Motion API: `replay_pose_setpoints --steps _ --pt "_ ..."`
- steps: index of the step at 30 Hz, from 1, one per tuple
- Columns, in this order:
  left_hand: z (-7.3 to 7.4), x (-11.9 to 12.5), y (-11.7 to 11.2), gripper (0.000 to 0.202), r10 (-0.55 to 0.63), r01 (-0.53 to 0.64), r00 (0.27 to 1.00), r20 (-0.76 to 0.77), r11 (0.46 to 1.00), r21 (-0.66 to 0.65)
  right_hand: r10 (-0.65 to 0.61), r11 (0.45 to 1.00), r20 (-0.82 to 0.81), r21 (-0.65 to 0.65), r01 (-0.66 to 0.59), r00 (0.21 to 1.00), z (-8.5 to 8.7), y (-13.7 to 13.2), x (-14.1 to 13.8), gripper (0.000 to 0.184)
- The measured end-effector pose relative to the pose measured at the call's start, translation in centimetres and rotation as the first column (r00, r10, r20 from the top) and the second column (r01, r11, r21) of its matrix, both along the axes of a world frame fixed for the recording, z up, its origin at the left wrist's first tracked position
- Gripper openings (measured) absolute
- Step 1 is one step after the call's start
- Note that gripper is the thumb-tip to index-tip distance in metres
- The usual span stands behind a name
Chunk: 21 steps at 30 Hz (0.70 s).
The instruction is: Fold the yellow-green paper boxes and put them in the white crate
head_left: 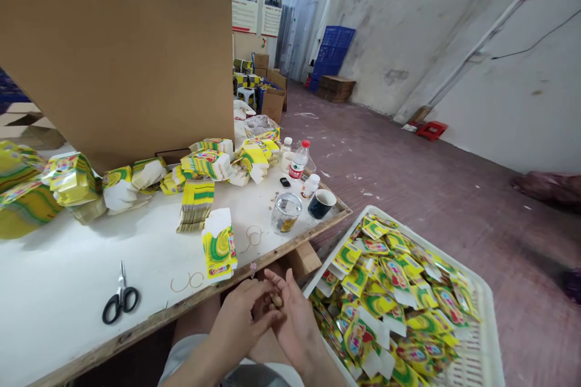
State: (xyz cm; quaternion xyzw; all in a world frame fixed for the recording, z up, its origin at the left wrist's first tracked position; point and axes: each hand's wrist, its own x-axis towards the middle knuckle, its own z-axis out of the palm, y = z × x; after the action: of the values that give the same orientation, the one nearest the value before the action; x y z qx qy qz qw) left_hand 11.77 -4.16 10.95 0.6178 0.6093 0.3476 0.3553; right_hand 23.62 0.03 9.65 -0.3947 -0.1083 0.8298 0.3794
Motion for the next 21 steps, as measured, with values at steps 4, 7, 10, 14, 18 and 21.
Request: replay_pose_setpoints --steps 4,7,10,14,18,21 --pt "-0.3 -0.1 0.3 0.018 -0.027 0.028 0.999 -0.028 0.999 0.026 -0.014 1.0 -0.008 0.026 0.014 1.0 0.6 -0.3 -0.6 0.06" --pt "-0.8 0.1 0.4 0.021 0.035 -0.039 0.988 0.153 0.999 0.022 0.008 1.0 -0.078 0.019 -0.006 0.997 0.7 -0.4 -0.7 0.057" --pt "-1.2 0.4 0.3 0.032 0.11 -0.1 0.897 0.428 0.994 -0.045 0.034 0.999 -0.155 -0.034 -0.04 0.987 0.6 -0.5 -0.8 0.049" --pt "-1.4 0.8 0.2 0.041 0.212 -0.153 0.723 0.657 0.977 -0.146 0.002 0.998 -0.1 -0.059 -0.008 0.995 0.3 -0.7 -0.9 0.049" --pt "-1.5 0.6 0.1 0.04 0.339 -0.209 0.546 0.766 0.941 -0.267 0.037 0.981 0.136 0.186 -0.062 0.99 -0.4 -1.0 -0.8 0.042" --pt "-1.7 0.6 0.0 0.035 0.41 -0.218 0.429 0.804 0.912 -0.349 0.008 0.883 0.324 0.442 -0.159 0.946 -0.8 -1.2 -0.6 0.033"
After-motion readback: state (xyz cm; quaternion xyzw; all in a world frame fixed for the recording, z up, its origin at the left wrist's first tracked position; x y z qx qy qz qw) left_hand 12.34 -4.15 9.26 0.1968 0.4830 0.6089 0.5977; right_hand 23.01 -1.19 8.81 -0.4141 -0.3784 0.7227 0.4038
